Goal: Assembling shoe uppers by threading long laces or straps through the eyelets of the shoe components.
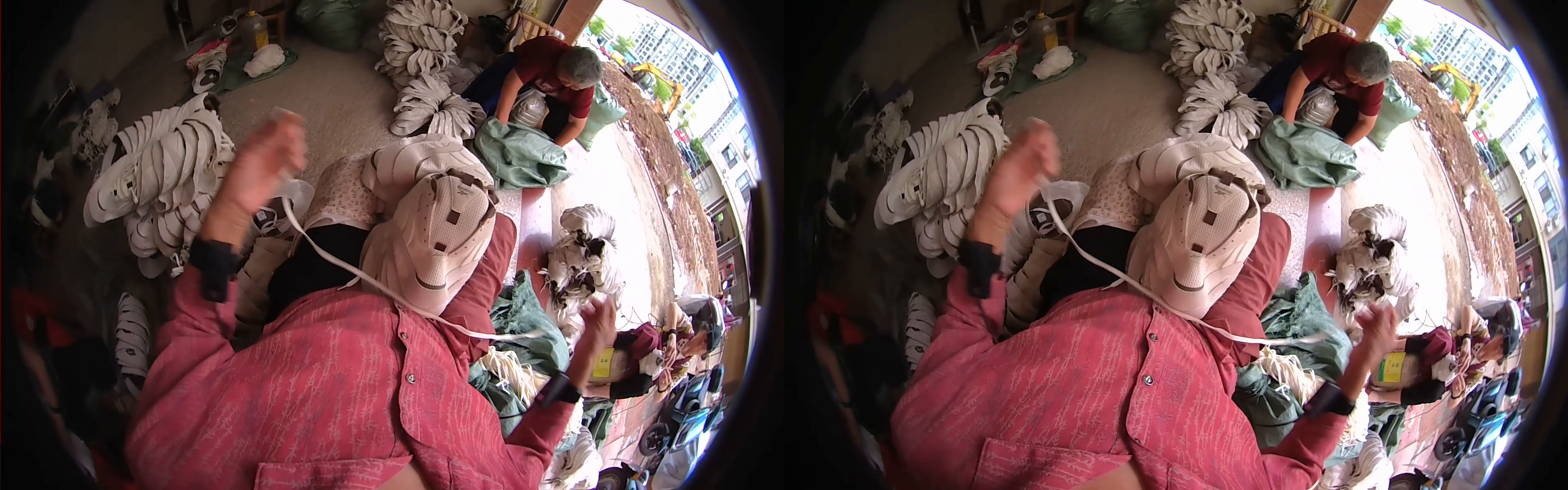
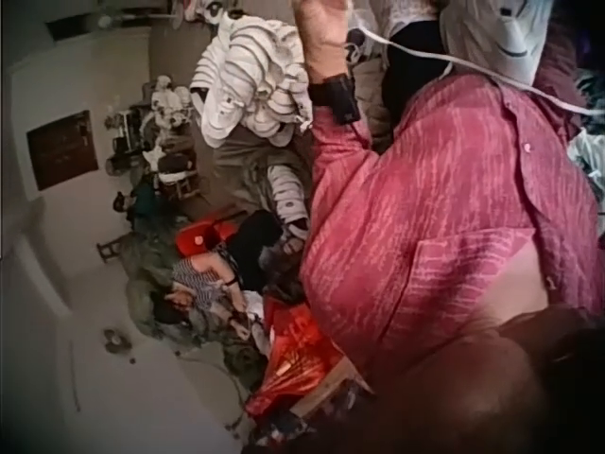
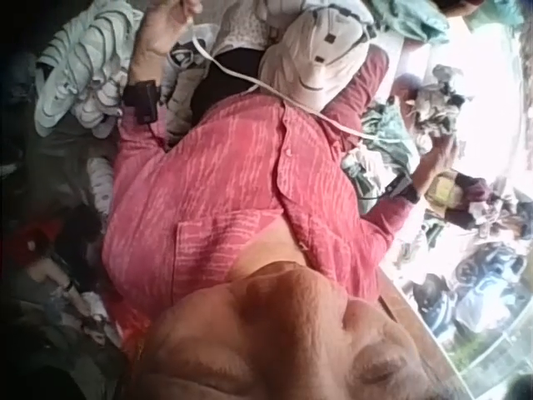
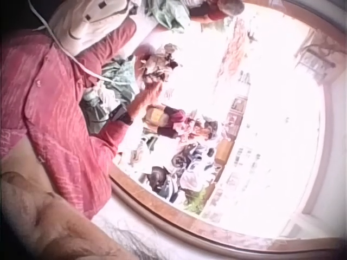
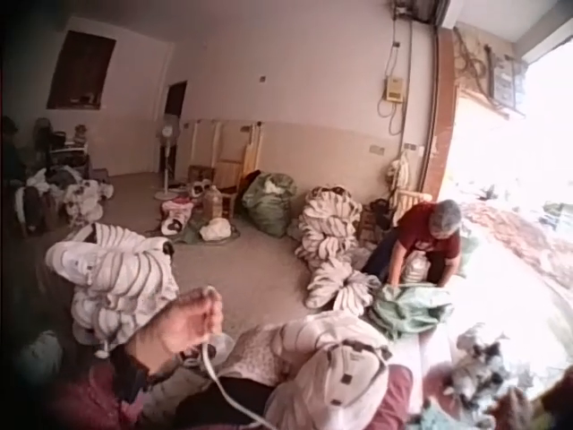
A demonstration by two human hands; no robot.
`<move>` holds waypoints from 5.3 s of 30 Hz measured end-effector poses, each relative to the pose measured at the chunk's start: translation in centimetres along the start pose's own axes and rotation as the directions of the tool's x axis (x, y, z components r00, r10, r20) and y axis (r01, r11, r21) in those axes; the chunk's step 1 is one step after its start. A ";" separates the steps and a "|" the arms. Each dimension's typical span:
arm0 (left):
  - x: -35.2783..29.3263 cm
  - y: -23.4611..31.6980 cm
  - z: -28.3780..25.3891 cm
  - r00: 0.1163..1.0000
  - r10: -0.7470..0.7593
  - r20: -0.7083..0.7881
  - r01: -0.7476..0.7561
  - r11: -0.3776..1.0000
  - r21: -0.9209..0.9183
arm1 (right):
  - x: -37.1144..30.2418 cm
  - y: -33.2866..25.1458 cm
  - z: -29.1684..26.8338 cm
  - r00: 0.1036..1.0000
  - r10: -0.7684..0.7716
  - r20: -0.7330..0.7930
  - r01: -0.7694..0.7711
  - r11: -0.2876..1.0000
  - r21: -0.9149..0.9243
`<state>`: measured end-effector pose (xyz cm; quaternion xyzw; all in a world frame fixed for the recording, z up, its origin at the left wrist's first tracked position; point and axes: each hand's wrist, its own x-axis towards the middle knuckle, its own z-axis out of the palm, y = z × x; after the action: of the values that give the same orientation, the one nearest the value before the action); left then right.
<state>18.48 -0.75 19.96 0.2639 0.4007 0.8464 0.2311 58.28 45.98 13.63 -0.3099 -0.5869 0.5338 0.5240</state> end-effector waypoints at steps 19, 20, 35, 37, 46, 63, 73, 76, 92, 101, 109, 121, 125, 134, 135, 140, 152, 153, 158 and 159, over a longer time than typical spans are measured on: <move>0.7 -15.2 8.7 0.885 0.023 0.465 -0.377 0.621 0.687 | -13.4 -0.5 19.6 0.603 -0.403 0.689 0.625 0.775 -0.094; 0.7 -15.2 8.7 0.885 0.024 0.465 -0.377 0.624 0.685 | -13.5 -0.8 19.8 0.645 -0.388 0.658 0.597 0.794 -0.117; 1.1 -15.5 8.5 0.884 0.014 0.467 -0.359 0.662 0.658 | -13.6 -0.5 21.0 0.576 -0.469 0.670 0.742 0.644 -0.188; 1.1 -15.5 8.4 0.890 0.000 0.457 -0.341 0.665 0.665 | -13.6 -0.6 20.8 0.578 -0.430 0.693 0.727 0.657 -0.199; 1.1 -15.4 8.5 0.883 0.008 0.470 -0.360 0.656 0.664 | -13.6 0.0 20.7 0.607 -0.368 0.704 0.677 0.704 -0.216; 1.1 -14.7 7.9 0.865 0.032 0.502 -0.395 0.659 0.639 | -12.5 -2.6 21.5 0.438 -0.287 0.852 0.817 0.522 -0.245; 0.4 -14.8 8.2 0.837 0.131 0.531 -0.513 0.523 0.680 | -11.7 -2.9 23.3 0.389 -0.104 0.915 0.799 0.533 -0.279; 0.1 -14.8 8.7 0.859 0.119 0.499 -0.498 0.426 0.756 | -11.7 -3.1 22.8 0.378 -0.147 0.914 0.772 0.594 -0.224; -8.9 -3.5 -16.0 0.827 0.529 -0.189 0.293 -0.119 0.949 | -9.9 1.8 11.8 0.738 0.094 0.668 0.517 0.558 -0.649; -5.4 -3.9 -7.4 0.832 0.413 -0.370 -0.040 0.710 0.703 | -10.2 -3.2 6.5 0.738 -0.064 0.672 -0.488 0.637 0.597; -3.5 -5.6 -2.4 0.957 -0.113 -0.267 0.074 0.986 -0.151 | -6.7 -7.5 1.7 0.889 -0.212 0.405 -0.389 0.117 0.914; -6.7 0.0 -15.4 0.747 -0.115 -0.655 -0.115 0.948 -0.297 | 1.5 -1.5 -25.1 0.985 0.171 0.011 -0.101 0.529 0.843; -11.2 3.6 -21.8 0.545 0.073 -0.835 -0.199 0.979 -0.044 | -0.3 1.6 -27.7 0.949 0.225 0.222 -0.313 0.580 0.752; -16.6 6.4 -33.3 0.582 0.497 -0.644 -0.403 0.864 0.303 | -0.6 8.9 -27.1 0.896 0.430 0.113 -0.393 0.648 0.652; -17.3 6.4 -33.1 0.494 0.557 -0.668 -0.325 0.831 0.452 | 0.4 9.7 -27.1 0.894 0.440 0.084 -0.365 0.607 0.707; -17.8 8.3 -37.2 0.225 0.493 -0.840 -0.151 0.870 0.470 | 3.6 10.8 -32.6 0.795 0.605 0.047 -0.421 0.494 0.761; 0.0 -1.3 0.1 0.974 0.206 -0.092 -0.087 0.718 0.690 | -4.9 0.7 9.6 0.971 0.112 0.209 -0.127 0.990 0.058; 0.5 -3.9 2.6 0.995 0.095 -0.006 -0.069 0.761 0.645 | -6.4 0.4 12.4 0.944 0.066 0.324 -0.072 0.997 0.006; 0.6 -11.9 11.6 0.932 0.055 0.359 -0.301 0.672 0.676 | -12.8 1.4 19.2 0.809 -0.026 0.587 0.160 0.971 -0.177; 0.8 -13.1 12.0 0.912 0.042 0.407 -0.331 0.663 0.672 | -13.3 1.7 19.3 0.811 -0.011 0.585 0.118 0.983 -0.144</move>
<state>27.85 13.89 16.21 0.5231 0.6247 0.5733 0.0861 43.09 28.25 10.52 -0.1562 -0.7733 0.5315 0.3084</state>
